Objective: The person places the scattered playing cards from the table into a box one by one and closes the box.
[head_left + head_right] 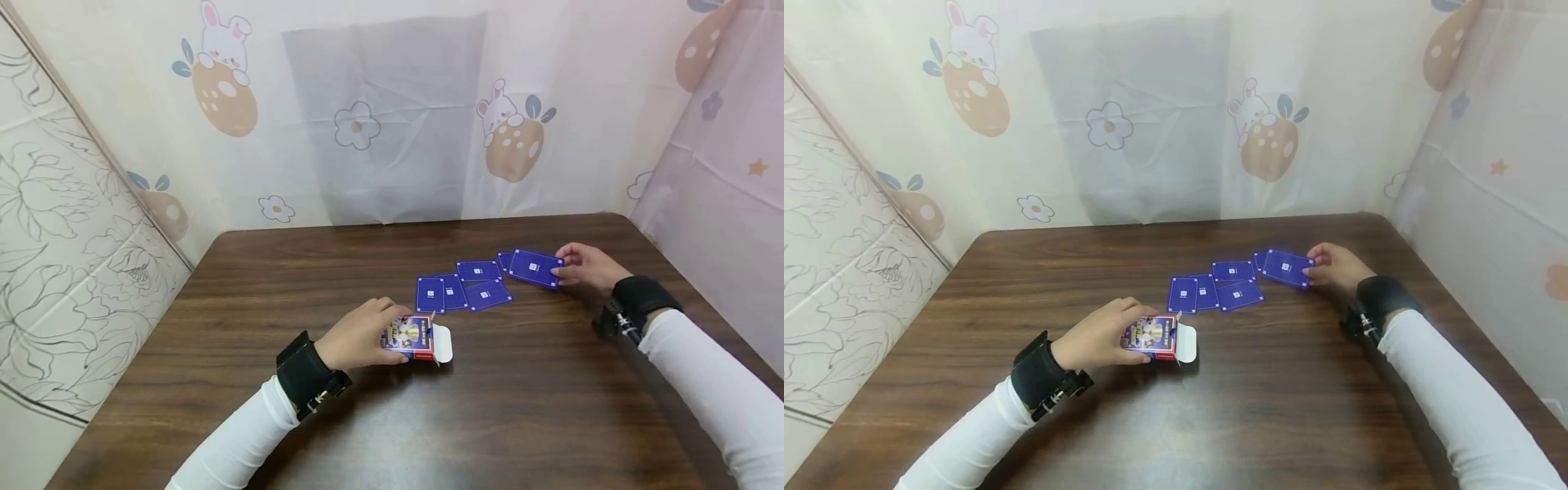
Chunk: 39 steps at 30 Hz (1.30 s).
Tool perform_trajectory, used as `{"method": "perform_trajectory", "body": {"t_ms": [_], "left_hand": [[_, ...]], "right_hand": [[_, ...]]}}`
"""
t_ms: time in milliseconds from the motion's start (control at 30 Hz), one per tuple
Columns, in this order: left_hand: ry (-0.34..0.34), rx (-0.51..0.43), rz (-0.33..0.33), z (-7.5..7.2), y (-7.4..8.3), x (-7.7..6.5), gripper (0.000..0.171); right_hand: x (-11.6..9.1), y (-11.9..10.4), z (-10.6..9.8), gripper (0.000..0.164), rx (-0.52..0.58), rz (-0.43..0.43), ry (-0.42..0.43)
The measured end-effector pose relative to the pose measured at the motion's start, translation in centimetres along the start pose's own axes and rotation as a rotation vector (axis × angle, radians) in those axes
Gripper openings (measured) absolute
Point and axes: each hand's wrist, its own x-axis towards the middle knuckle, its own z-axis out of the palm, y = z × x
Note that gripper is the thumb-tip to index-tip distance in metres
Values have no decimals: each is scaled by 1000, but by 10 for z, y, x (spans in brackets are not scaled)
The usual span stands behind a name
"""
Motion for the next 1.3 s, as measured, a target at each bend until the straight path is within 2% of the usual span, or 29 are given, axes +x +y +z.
{"method": "perform_trajectory", "body": {"t_ms": [100,233,367,600,700,967,1133,1300], "left_hand": [[1,0,-4,-1,0,0,69],[4,4,-21,-3,-1,1,69],[5,5,-28,-5,-1,1,70],[12,-13,-33,-7,0,0,70],[25,-10,-36,-7,0,0,69],[41,-16,-63,-4,0,0,69],[51,-7,-49,-4,0,0,69],[45,-14,-51,-4,0,-2,69]], "right_hand": [[-4,-6,6,37,171,34,3],[-10,-21,16,21,442,12,-38],[-19,-39,30,12,579,-2,-75],[-34,-63,58,17,681,21,-179],[-41,-70,69,19,677,33,-237],[-56,-77,97,19,680,-3,-405],[-60,-77,110,17,702,3,-445],[-60,-76,120,14,696,29,-449]]}}
